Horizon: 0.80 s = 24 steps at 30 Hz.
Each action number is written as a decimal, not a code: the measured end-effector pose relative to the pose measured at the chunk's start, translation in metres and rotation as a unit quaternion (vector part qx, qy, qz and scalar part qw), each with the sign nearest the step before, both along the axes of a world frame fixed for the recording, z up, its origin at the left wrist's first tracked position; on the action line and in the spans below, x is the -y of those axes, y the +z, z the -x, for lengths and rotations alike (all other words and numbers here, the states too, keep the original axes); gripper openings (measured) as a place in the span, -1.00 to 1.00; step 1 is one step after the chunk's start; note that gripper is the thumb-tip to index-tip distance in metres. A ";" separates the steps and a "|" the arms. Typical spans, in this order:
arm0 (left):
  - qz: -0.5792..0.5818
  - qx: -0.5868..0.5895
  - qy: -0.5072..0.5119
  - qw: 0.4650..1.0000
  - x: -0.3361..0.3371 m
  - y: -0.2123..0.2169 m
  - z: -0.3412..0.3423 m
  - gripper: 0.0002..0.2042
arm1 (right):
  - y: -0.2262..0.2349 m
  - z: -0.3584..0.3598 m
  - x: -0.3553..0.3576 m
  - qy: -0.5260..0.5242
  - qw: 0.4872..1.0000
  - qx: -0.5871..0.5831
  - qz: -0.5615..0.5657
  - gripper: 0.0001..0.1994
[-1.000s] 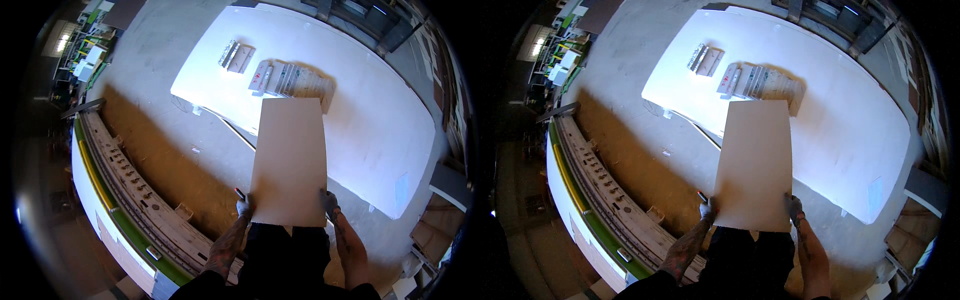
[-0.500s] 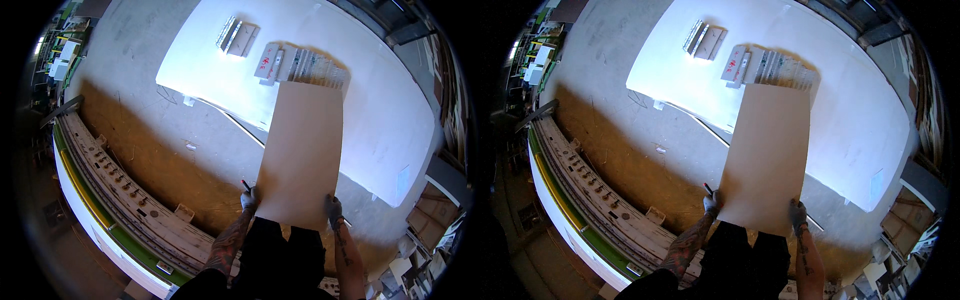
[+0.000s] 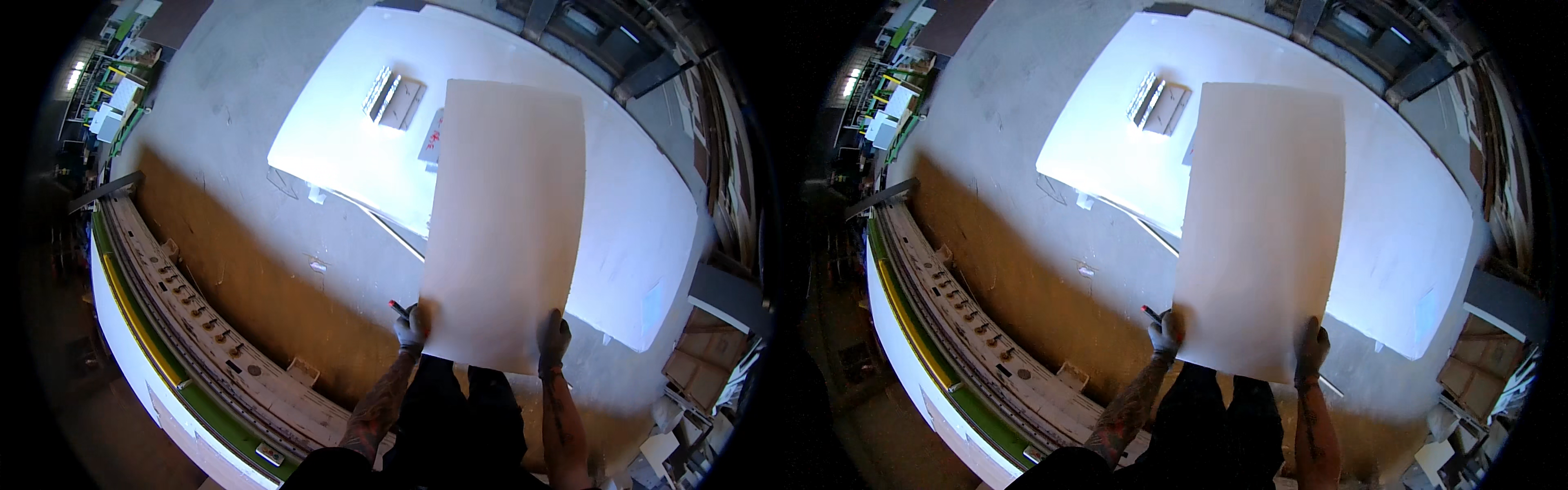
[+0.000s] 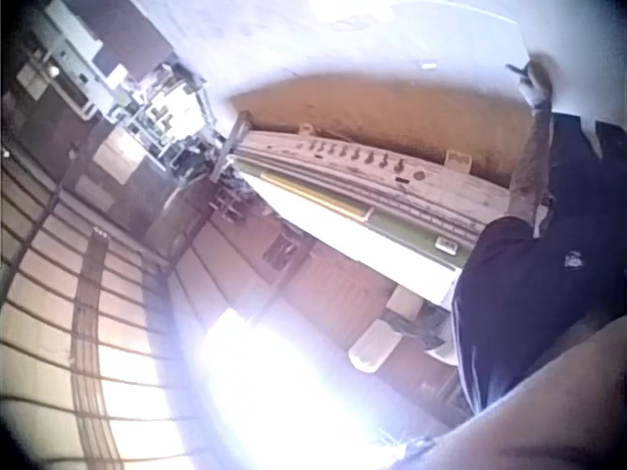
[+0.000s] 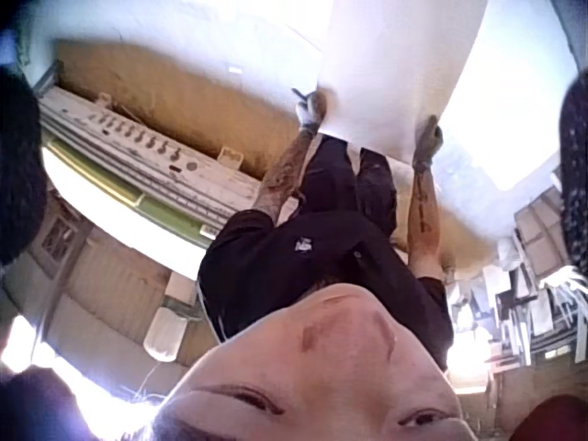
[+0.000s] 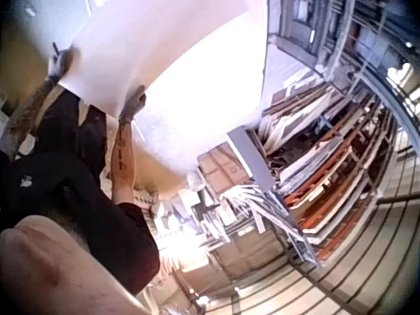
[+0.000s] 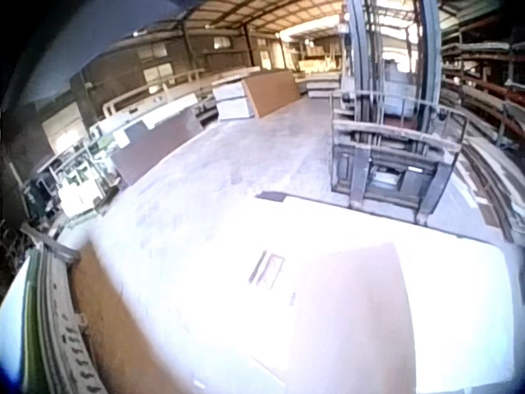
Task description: The person sorts through a pile of discarded wood panels and offcuts in a workshop, selecting specific pieces. They carry a selected panel to a CNC machine, place it on the bed, and then operate the machine's control panel using a keyboard and mouse.
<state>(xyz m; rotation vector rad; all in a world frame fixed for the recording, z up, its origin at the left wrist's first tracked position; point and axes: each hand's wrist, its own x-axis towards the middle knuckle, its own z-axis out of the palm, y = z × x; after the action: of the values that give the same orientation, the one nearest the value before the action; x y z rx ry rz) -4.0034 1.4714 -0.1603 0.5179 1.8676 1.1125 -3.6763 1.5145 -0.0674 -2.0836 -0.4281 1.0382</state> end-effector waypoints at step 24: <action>-0.416 0.066 -0.097 0.902 0.074 0.437 -0.135 -0.37 | 0.236 -0.242 0.192 -0.009 0.910 0.029 -0.413 -0.59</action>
<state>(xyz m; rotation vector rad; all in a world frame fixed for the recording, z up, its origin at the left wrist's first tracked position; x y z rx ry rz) -3.8682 1.3979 0.2768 1.0465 1.1170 1.7375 -3.4344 1.3230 0.1690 -1.3454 -0.7262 0.6149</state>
